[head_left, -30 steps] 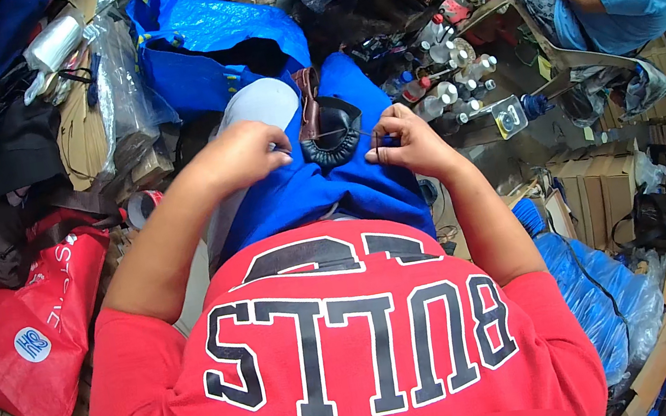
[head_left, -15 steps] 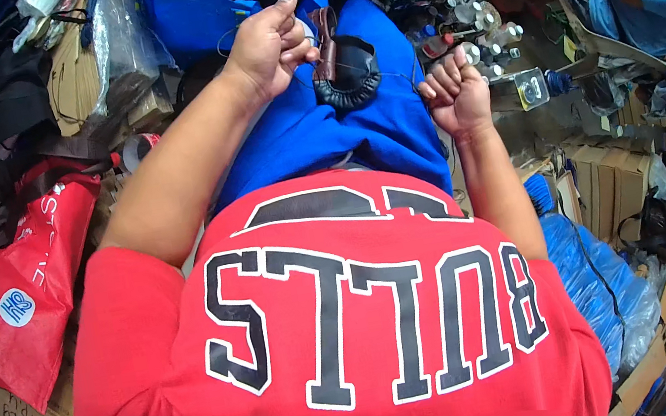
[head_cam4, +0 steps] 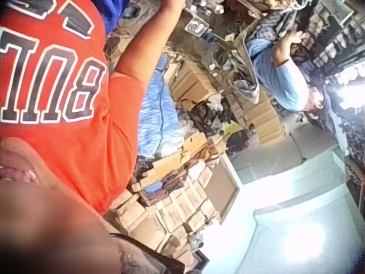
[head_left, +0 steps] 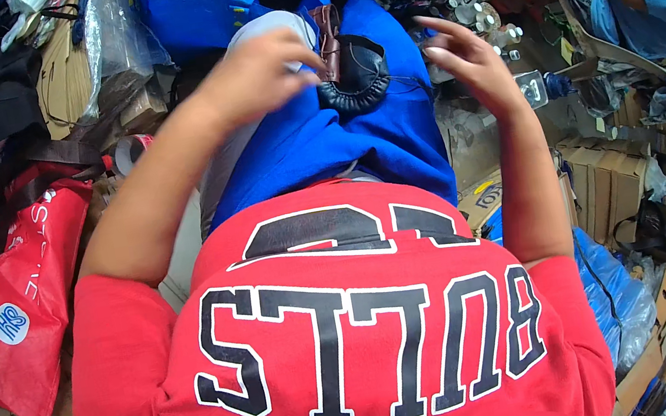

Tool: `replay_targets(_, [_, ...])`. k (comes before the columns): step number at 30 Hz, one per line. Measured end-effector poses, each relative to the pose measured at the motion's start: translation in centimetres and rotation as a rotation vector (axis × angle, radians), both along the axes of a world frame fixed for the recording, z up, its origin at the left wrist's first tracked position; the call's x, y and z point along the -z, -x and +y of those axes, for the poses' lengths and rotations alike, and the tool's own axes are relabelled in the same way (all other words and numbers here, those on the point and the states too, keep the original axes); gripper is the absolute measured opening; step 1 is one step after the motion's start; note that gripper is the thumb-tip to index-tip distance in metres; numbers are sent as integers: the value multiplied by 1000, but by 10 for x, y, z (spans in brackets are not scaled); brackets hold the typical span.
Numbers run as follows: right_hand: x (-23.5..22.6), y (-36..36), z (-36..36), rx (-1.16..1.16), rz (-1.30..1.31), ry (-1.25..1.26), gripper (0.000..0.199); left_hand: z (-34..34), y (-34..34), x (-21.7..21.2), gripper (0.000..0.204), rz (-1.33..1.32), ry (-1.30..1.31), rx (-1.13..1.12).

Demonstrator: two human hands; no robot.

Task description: Sewing the leather upper and lining of a shoe by hand with a needle and thread.

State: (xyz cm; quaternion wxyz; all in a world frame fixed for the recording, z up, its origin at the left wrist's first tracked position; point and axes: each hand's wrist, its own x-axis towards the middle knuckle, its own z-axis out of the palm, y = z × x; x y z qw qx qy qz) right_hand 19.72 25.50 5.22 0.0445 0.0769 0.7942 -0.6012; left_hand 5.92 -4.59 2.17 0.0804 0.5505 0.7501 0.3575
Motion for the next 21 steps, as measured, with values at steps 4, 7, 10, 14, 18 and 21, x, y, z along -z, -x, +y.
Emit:
replay_targets(4, [-17, 47, -46, -320, -315, -514, 35, 35, -33, 0, 25, 173, 268, 101])
replay_targets(7, [-18, 48, -55, -300, -398, -488, 29, 37, -38, -5, 27, 222, 335, 79])
replay_targets(10, [-6, 36, -60, -222, -371, -244, 34, 33, -42, -2, 29, 298, 308, 85])
replay_targets(14, [0, 3, -61, -157, -289, -427, 27, 33, -45, 3, 32, 367, 363, -31])
replay_targets(18, [6, -27, -68, 215, -308, -101, 28, 38, -46, -2, 35, 325, 284, -158])
replay_targets(21, [8, -29, -69, 209, -273, -53, 30, 37, -53, -4, 35, 324, 230, -79])
